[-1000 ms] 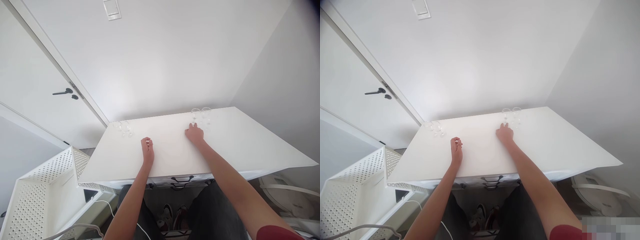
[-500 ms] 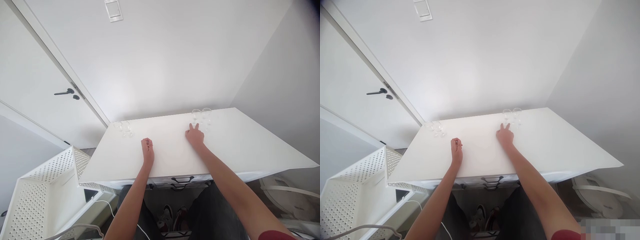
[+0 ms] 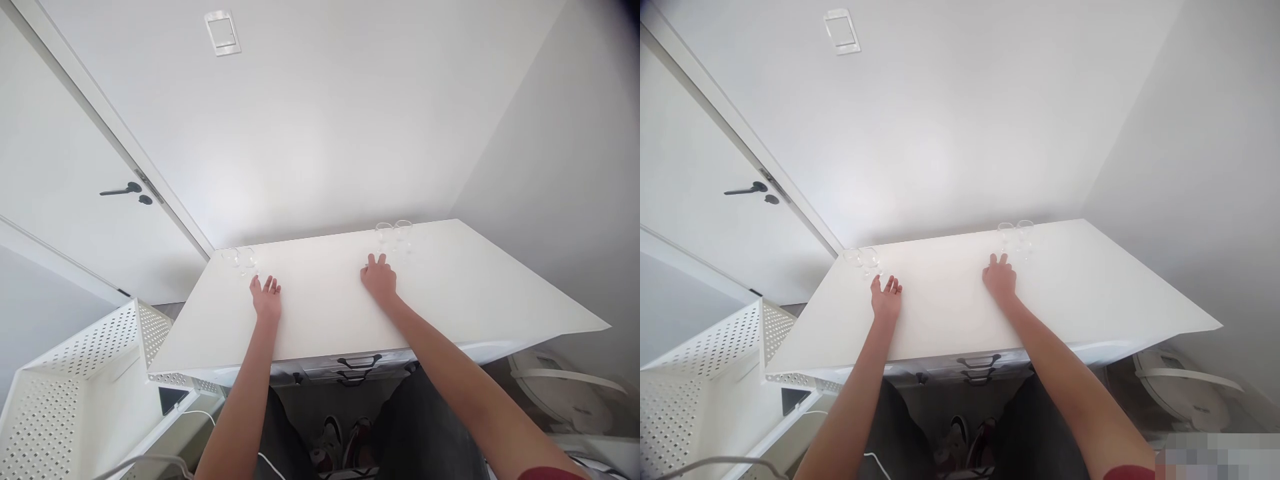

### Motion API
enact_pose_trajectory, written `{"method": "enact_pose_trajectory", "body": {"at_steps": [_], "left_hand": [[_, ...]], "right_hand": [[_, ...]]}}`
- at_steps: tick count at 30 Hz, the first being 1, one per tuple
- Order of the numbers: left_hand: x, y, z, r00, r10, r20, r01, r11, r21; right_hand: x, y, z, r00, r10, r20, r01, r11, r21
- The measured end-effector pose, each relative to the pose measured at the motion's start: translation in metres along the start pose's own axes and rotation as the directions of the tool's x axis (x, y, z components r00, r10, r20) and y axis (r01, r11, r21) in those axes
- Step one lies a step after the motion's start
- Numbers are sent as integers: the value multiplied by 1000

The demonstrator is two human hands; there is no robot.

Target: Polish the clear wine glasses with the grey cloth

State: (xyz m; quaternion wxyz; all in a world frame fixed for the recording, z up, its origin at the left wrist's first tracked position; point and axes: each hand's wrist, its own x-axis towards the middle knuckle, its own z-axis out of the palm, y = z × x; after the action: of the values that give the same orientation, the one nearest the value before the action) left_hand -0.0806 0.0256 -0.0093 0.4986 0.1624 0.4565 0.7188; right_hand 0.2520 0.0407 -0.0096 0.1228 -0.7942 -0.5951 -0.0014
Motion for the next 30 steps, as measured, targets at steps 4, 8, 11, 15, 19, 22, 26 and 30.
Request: {"method": "enact_pose_trajectory", "body": {"at_steps": [4,8,11,15,19,22,26,30], "left_hand": [[29,11,3,998,-66,-18,64,995,-76],[41,9,7,999,-46,-17,42,985,-167],[43,7,8,999,-23,32,28,986,-164],[44,9,10,996,1,84,15,984,-179],[43,10,14,990,42,134,-17,982,-187],[43,9,15,989,51,140,-22,980,-199],[43,9,16,982,86,169,-48,976,-214],[38,9,19,968,97,230,-57,983,-177]], "right_hand": [[-1,0,0,1000,-24,-15,24,1000,5],[-2,-1,-2,999,-44,1,44,999,24],[-3,-3,-2,998,-62,-2,62,997,36],[-4,-5,-1,991,-124,-43,128,984,121],[-6,-12,0,980,-123,-158,157,961,226],[-11,-23,0,978,-119,-173,151,970,190],[-22,-46,5,988,-19,-150,59,962,268],[-28,-78,15,999,-34,-43,55,607,793]]}}
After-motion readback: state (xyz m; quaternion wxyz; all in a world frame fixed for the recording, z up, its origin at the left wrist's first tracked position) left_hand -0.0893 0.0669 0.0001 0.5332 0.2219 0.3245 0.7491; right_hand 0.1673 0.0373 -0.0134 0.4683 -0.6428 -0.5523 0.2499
